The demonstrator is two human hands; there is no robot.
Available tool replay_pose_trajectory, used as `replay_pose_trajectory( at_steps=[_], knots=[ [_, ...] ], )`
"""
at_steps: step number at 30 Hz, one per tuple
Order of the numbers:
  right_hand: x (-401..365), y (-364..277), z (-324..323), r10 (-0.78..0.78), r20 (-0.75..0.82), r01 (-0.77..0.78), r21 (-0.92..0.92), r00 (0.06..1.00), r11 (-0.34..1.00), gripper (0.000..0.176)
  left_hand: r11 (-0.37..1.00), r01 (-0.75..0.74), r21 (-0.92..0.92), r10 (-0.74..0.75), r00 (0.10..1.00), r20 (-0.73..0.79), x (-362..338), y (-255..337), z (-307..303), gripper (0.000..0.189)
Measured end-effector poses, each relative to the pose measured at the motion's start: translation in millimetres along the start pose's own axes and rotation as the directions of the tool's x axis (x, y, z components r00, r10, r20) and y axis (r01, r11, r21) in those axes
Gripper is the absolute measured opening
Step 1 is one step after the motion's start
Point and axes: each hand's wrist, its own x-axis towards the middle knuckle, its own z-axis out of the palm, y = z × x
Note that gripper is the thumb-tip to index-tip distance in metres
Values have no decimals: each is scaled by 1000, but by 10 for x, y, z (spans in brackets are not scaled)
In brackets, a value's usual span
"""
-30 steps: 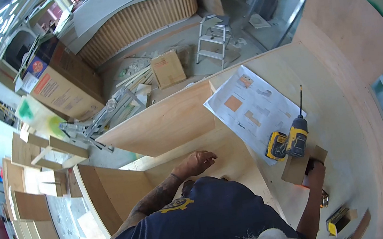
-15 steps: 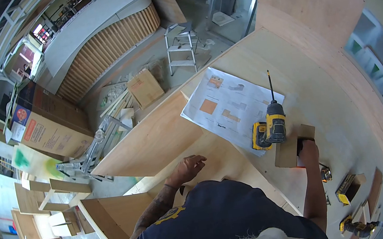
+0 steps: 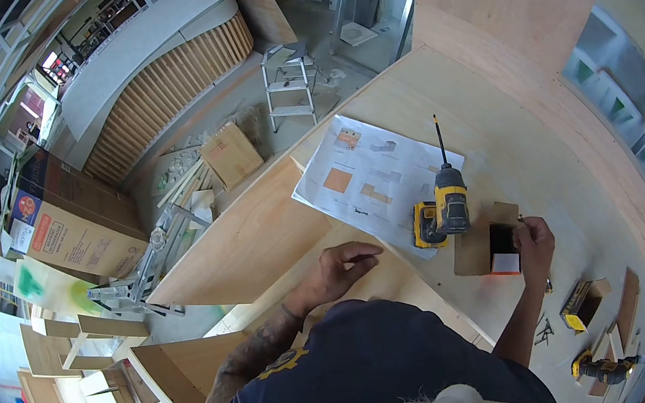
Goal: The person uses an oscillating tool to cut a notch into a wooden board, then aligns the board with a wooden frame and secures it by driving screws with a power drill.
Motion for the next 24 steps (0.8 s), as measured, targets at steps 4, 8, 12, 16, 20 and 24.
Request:
replay_pose_trajectory(
  at_steps=[4,8,12,16,20,24],
  knots=[
    [-552,-668,258,-97,512,41,120,854,992,14,992,-125,-5,124,979,165,237,535,196,32],
    [-1004,-734,789,-96,733,3,127,674,992,19,968,-229,104,207,960,189,265,633,503,35],
    [-1210,-710,1111,8,735,-146,124,678,982,22,915,-342,213,309,936,170,203,314,470,26],
    [-1323,-600,1492,76,762,-286,146,643,947,25,950,-156,272,145,988,60,-35,-34,259,16],
    [-1079,-271,2223,-307,632,269,159,712,950,25,967,232,108,-183,922,-341,-319,-447,-18,22],
    [-530,-135,3031,-536,358,611,-140,765,779,27,907,418,-56,-395,795,-460,-577,-544,-106,26]
  ],
)
